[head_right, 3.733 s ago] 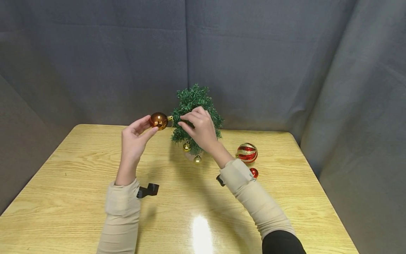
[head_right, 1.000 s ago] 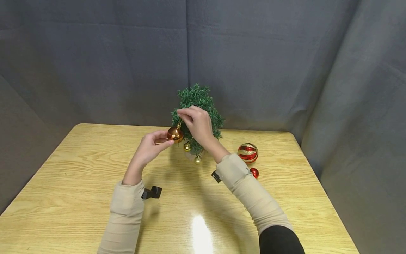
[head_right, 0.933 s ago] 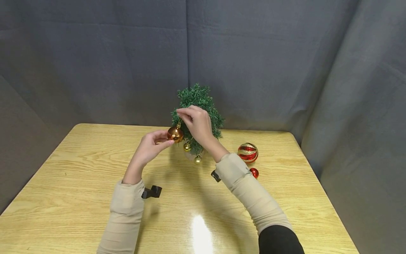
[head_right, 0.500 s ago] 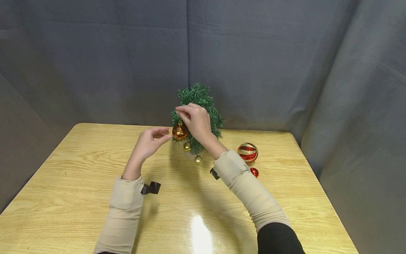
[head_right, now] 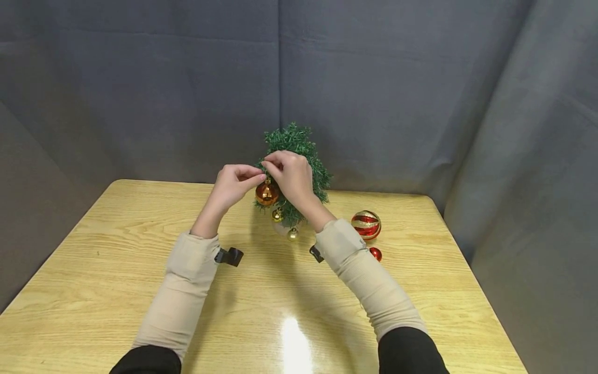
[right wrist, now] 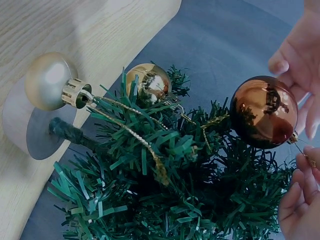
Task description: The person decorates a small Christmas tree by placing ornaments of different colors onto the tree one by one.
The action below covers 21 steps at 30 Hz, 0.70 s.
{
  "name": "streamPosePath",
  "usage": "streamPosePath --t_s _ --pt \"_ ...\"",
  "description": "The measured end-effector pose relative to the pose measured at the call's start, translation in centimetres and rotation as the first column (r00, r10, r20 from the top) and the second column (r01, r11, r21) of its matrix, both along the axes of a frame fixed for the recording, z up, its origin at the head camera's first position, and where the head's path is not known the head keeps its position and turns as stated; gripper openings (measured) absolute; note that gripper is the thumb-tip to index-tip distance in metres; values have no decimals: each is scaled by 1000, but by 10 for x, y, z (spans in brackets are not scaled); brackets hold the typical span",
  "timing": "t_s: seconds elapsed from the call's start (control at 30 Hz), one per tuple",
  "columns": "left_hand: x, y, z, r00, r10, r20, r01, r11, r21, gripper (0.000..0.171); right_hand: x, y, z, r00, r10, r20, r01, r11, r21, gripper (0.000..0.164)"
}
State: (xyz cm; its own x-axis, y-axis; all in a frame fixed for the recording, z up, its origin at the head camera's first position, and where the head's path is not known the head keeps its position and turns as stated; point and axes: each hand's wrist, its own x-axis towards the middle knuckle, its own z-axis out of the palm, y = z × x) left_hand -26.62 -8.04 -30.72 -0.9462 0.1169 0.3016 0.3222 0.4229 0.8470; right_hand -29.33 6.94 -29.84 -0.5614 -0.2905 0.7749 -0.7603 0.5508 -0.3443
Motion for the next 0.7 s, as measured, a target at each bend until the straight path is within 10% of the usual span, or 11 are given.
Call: streamPosePath --t_s 0.7 --pt "-9 16 6 991 109 -79 -107 994 26 18 8 7 6 994 -97 46 97 995 0 15"
